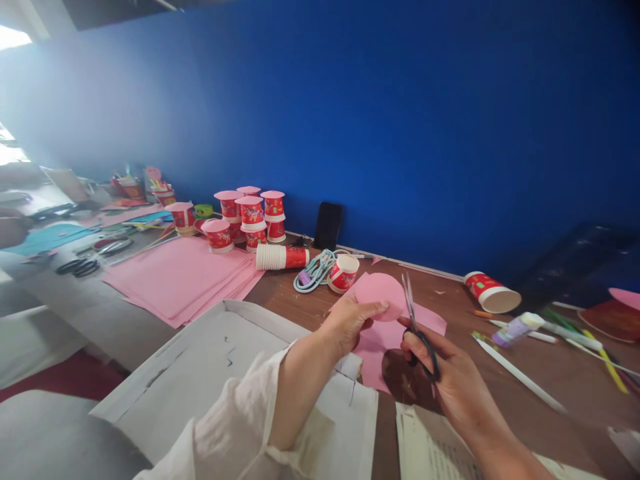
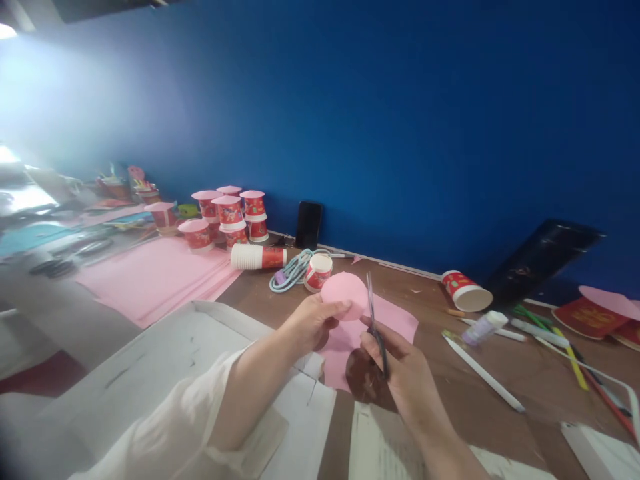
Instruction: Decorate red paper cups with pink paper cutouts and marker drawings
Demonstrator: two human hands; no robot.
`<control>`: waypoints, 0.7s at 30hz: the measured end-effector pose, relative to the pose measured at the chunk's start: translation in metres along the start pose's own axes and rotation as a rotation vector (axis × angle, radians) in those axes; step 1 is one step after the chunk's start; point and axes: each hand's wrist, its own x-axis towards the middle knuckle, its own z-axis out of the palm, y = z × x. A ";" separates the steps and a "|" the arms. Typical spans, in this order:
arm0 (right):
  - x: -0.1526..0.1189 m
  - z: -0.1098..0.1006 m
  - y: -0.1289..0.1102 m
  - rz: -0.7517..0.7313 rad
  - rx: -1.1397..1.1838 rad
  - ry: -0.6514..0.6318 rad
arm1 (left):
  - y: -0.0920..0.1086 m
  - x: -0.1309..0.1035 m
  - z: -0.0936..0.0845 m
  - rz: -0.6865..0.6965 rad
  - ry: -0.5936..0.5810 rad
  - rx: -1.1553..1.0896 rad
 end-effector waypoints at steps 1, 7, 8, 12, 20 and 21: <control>-0.001 0.000 0.000 0.009 0.007 -0.010 | 0.000 0.000 0.000 0.005 -0.004 -0.014; -0.004 0.002 -0.005 -0.022 -0.025 -0.020 | 0.001 -0.001 0.001 0.009 -0.001 -0.068; -0.004 0.002 -0.006 -0.038 -0.034 -0.008 | 0.001 -0.001 0.002 0.009 -0.007 -0.067; -0.006 0.004 -0.009 -0.074 -0.064 0.041 | 0.001 -0.001 0.003 0.006 -0.014 -0.072; -0.002 -0.003 -0.004 -0.025 -0.028 -0.026 | -0.001 -0.003 0.003 0.026 0.008 -0.050; -0.001 -0.004 -0.003 -0.009 -0.017 -0.039 | -0.001 -0.003 0.003 0.032 0.006 -0.042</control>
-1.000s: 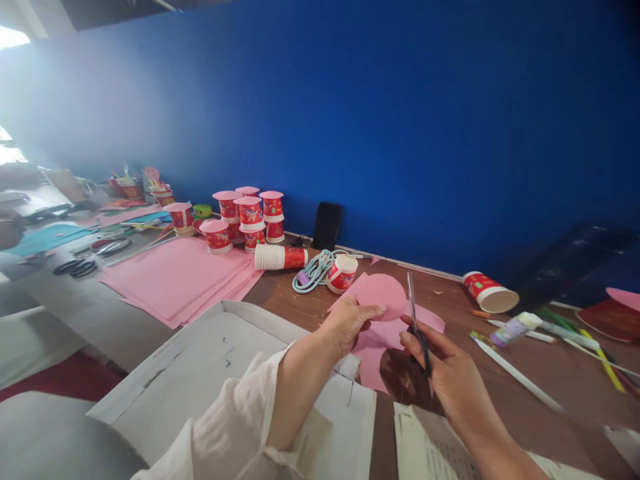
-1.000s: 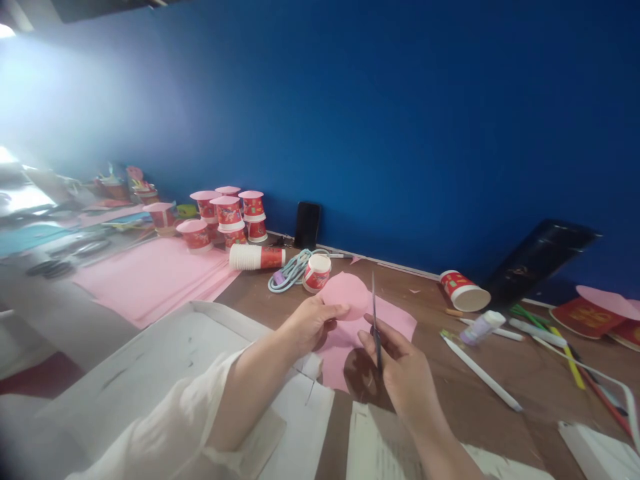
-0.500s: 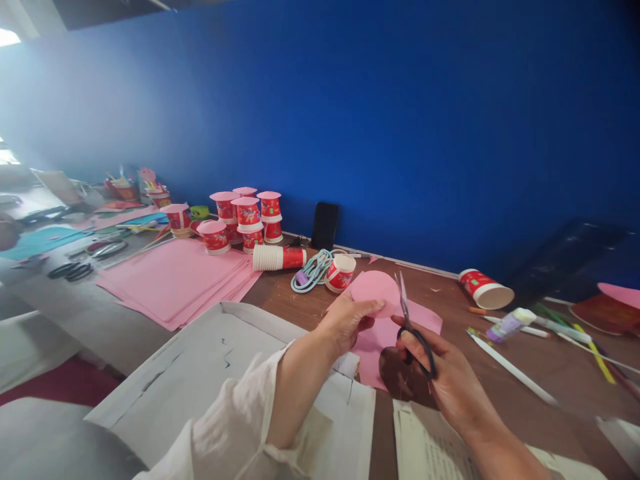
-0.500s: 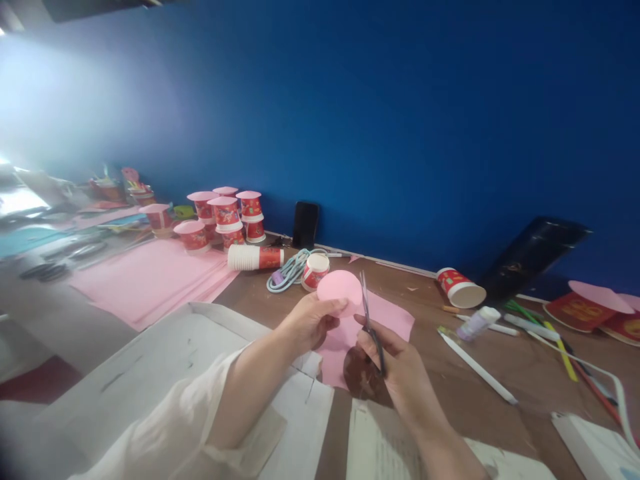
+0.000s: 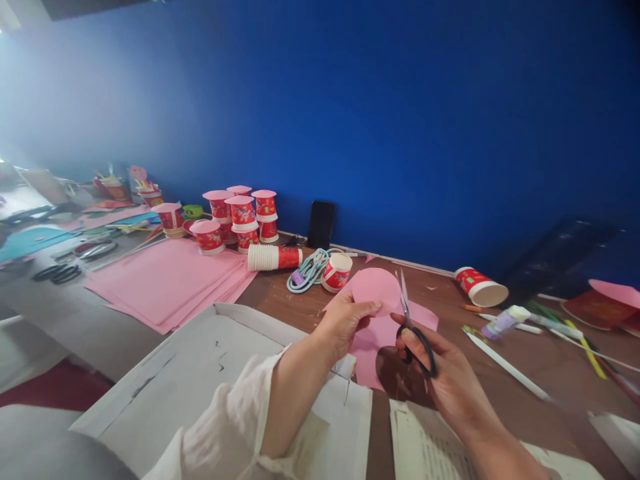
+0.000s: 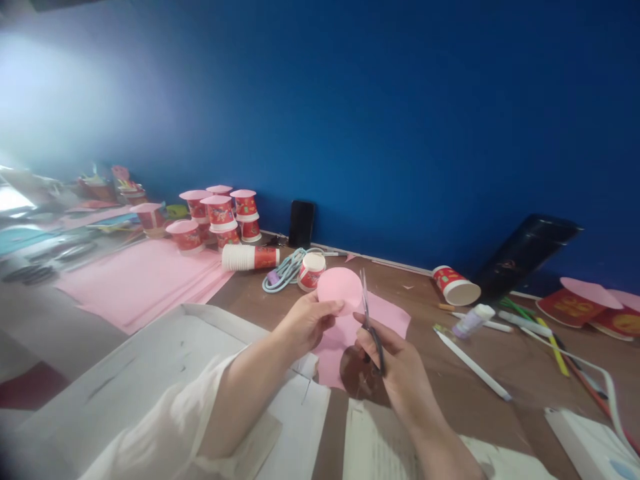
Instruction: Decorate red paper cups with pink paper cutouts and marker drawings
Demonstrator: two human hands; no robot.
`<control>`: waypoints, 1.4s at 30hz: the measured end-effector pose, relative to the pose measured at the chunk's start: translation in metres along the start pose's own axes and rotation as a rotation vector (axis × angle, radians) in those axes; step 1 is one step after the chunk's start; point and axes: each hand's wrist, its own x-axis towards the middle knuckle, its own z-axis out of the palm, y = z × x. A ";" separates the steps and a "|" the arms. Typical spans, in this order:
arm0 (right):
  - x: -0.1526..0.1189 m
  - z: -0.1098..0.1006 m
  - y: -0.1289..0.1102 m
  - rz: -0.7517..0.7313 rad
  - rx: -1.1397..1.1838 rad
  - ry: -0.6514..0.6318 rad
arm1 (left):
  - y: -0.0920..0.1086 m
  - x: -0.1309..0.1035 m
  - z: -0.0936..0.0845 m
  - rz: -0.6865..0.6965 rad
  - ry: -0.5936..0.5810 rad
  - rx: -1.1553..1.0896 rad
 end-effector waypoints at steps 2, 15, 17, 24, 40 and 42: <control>0.001 -0.001 0.001 0.002 0.007 0.003 | -0.001 0.001 -0.001 0.008 -0.001 0.015; 0.002 0.001 0.005 0.014 0.051 0.025 | -0.002 0.002 -0.001 0.021 -0.035 0.041; 0.003 0.000 0.007 -0.029 0.024 0.039 | -0.002 0.001 -0.001 0.014 -0.031 0.037; 0.004 0.000 0.004 -0.017 -0.018 0.051 | -0.002 0.002 0.000 0.024 -0.002 0.034; 0.003 0.003 0.000 -0.019 -0.060 0.096 | -0.005 0.003 -0.003 0.050 0.028 0.086; 0.002 0.005 -0.002 -0.035 -0.069 0.116 | -0.005 0.003 -0.003 0.049 0.029 0.084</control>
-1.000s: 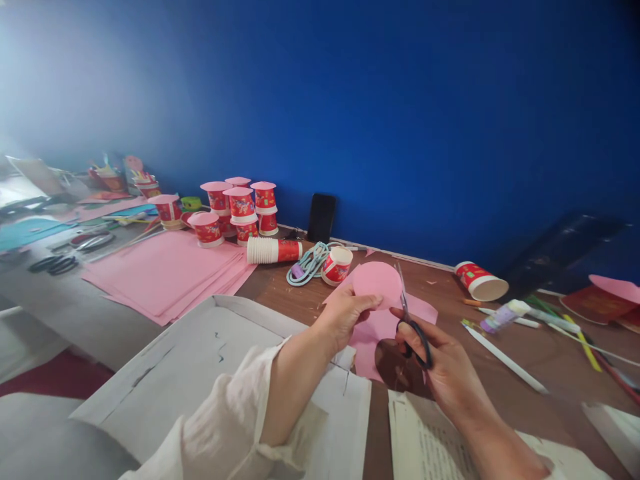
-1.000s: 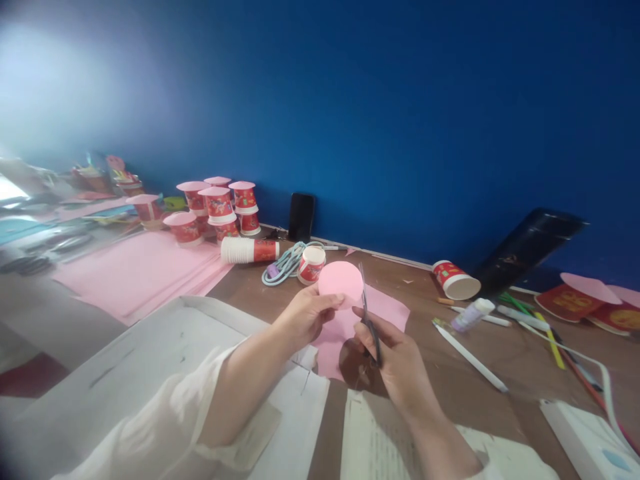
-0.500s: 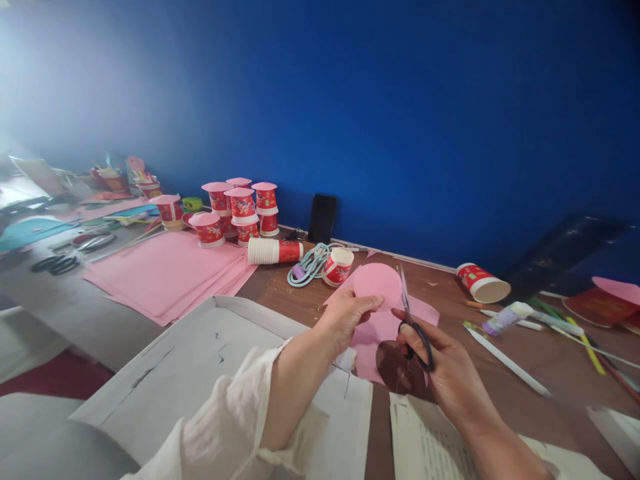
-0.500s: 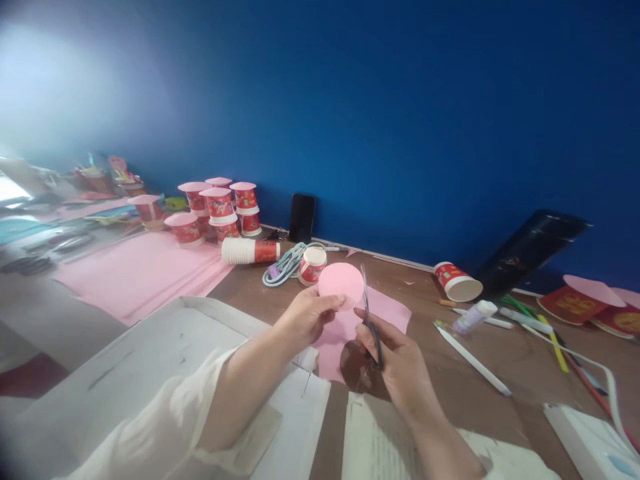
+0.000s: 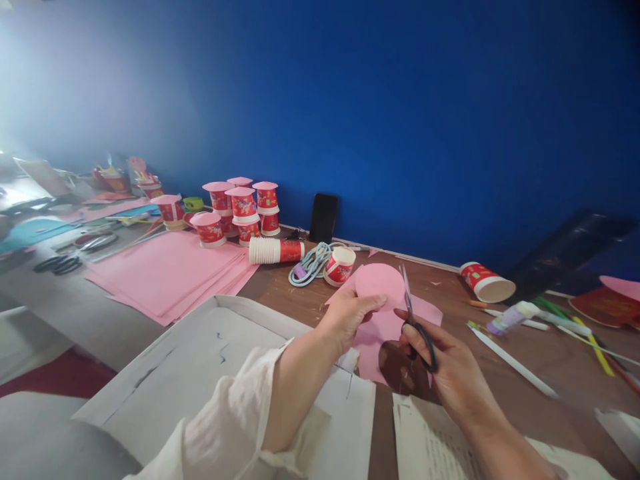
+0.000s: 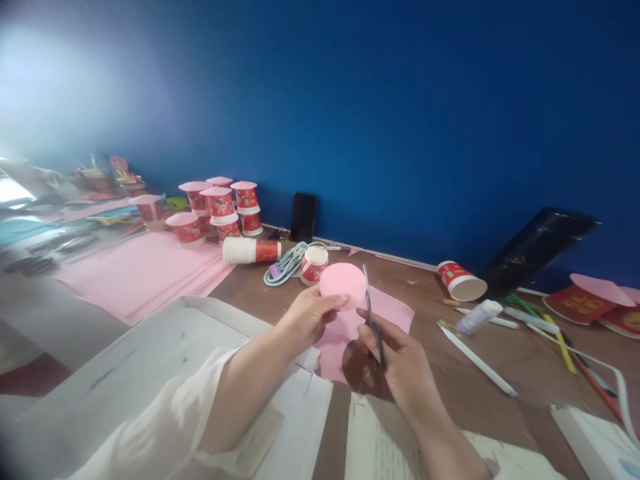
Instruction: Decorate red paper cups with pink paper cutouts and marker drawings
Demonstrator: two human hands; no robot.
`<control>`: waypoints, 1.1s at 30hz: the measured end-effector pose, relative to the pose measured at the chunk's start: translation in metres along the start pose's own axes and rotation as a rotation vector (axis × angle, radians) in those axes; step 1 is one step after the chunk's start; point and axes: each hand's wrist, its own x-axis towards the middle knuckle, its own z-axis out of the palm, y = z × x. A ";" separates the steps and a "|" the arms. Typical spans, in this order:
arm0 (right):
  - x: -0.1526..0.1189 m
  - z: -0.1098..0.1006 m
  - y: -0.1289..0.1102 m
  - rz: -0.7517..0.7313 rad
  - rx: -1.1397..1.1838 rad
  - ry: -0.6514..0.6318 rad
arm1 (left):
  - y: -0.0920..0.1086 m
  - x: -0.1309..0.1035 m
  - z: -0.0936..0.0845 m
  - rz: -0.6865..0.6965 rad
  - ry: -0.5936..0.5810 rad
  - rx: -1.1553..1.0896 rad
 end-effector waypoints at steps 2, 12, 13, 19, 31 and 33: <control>-0.001 0.001 -0.001 -0.003 0.001 0.016 | 0.000 0.000 0.000 -0.002 0.012 -0.009; -0.001 -0.001 0.001 0.061 0.072 -0.034 | -0.001 0.001 -0.001 0.009 0.047 -0.002; -0.001 0.000 0.001 0.065 0.089 -0.040 | -0.002 0.001 -0.001 0.009 0.047 -0.003; 0.001 -0.001 0.002 0.049 0.032 -0.033 | -0.004 0.002 -0.002 0.007 0.036 -0.005; -0.002 0.000 -0.001 0.080 0.056 -0.026 | -0.006 0.005 -0.002 -0.006 0.025 -0.018; -0.003 0.000 -0.002 0.082 0.071 -0.037 | -0.007 0.005 -0.002 -0.003 0.027 -0.017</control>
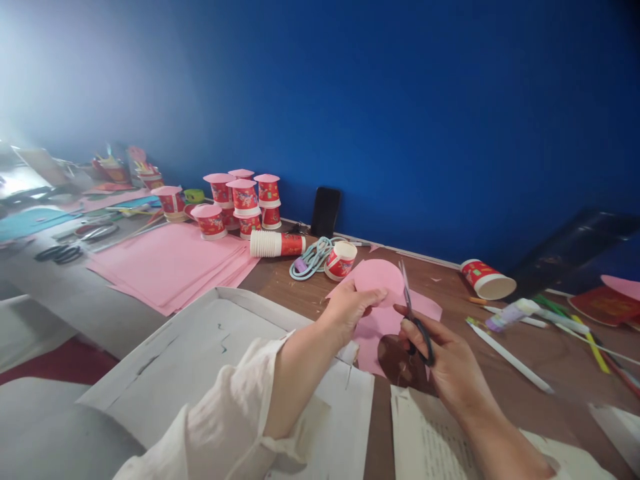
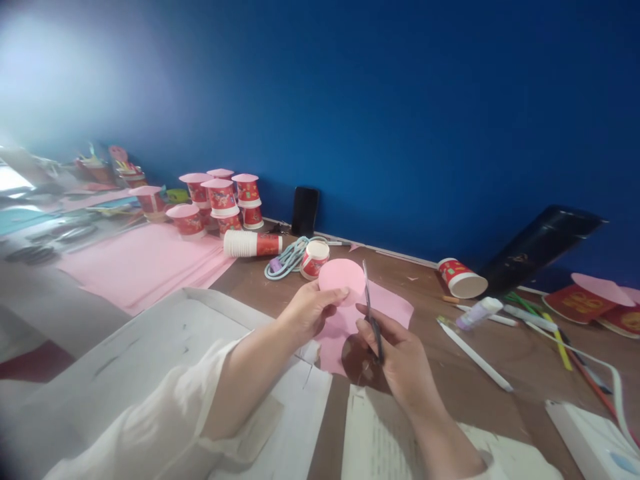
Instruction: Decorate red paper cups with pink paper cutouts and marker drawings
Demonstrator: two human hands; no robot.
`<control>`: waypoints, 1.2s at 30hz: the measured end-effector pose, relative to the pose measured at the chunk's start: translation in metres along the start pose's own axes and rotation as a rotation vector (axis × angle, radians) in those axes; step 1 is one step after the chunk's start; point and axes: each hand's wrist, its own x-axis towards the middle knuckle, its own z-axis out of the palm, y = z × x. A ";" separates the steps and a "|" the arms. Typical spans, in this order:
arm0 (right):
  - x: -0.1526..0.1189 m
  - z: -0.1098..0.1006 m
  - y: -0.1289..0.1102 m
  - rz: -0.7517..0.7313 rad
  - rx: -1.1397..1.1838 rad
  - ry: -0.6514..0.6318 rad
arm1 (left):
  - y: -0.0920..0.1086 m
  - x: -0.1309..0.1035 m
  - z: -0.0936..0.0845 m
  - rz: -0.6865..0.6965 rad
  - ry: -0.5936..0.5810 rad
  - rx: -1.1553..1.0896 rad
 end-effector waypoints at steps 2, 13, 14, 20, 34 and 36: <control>0.000 0.001 0.000 -0.003 0.013 -0.010 | 0.000 0.000 0.000 0.002 0.010 0.008; 0.000 0.001 0.001 -0.007 0.043 -0.010 | 0.001 -0.001 0.000 -0.001 0.041 0.018; 0.000 0.001 0.001 0.002 0.042 -0.015 | 0.001 -0.001 0.000 -0.001 0.038 0.019; -0.007 0.010 -0.004 -0.018 0.045 0.044 | 0.003 -0.003 0.001 -0.016 0.071 0.028; -0.007 0.010 -0.002 -0.027 0.039 0.070 | 0.003 -0.003 0.001 0.001 0.078 0.032; -0.005 0.008 -0.002 0.003 0.048 0.041 | 0.002 -0.002 0.000 0.002 0.070 0.028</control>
